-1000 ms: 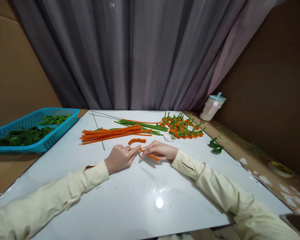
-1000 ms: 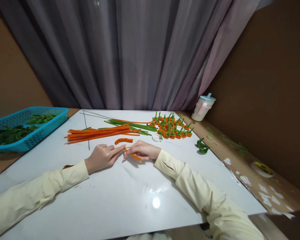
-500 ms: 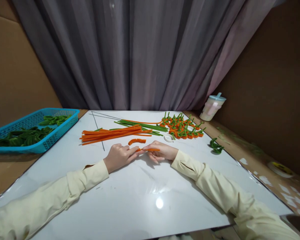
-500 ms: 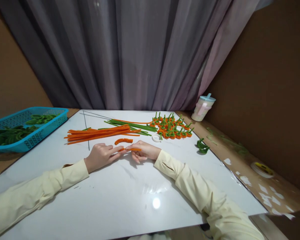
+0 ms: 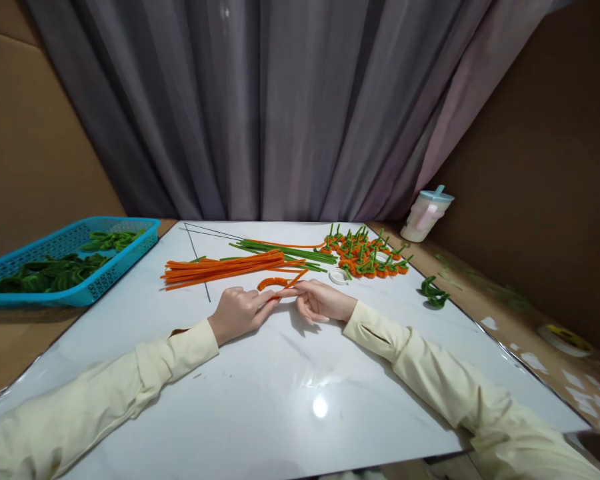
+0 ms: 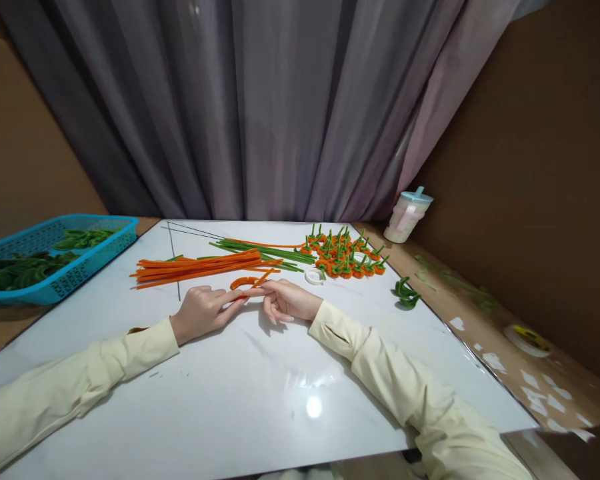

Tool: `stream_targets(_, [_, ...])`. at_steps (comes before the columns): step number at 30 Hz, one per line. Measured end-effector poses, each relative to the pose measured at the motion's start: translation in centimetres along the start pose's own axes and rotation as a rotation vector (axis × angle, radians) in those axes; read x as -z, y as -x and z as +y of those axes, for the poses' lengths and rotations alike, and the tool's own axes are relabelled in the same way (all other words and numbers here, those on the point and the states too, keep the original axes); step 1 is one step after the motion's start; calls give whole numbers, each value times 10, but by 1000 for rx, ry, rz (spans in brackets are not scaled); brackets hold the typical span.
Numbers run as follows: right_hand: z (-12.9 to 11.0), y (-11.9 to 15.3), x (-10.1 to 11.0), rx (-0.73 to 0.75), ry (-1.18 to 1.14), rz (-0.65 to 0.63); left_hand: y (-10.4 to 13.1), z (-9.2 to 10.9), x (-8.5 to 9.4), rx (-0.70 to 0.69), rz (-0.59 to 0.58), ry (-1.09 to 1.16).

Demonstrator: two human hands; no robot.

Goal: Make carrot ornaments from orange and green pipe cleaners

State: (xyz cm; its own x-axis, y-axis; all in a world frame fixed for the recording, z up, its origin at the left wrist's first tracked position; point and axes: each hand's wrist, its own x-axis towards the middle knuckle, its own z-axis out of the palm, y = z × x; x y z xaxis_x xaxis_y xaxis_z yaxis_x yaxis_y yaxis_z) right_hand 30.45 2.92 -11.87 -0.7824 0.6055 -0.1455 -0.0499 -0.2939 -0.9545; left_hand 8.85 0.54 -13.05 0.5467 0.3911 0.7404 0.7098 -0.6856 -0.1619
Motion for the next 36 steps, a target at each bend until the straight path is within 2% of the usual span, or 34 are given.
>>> stream_targets(6, [-7,-3,5,-142,-53,-40,-2,2,4,26,-15,41])
stream_targets(11, [-12,0,8,-195,-69,-42,-2,1,5,53,-38,145])
stream_targets(20, [-10,7,13,-97,-47,-69,-2,1,6,87,-22,237])
stream_targets(25, [-5,7,11,-7,28,-8,-2,-1,5,127,-34,308])
stream_targets(36, [-6,11,6,32,59,28,-3,-4,5,139,-100,456])
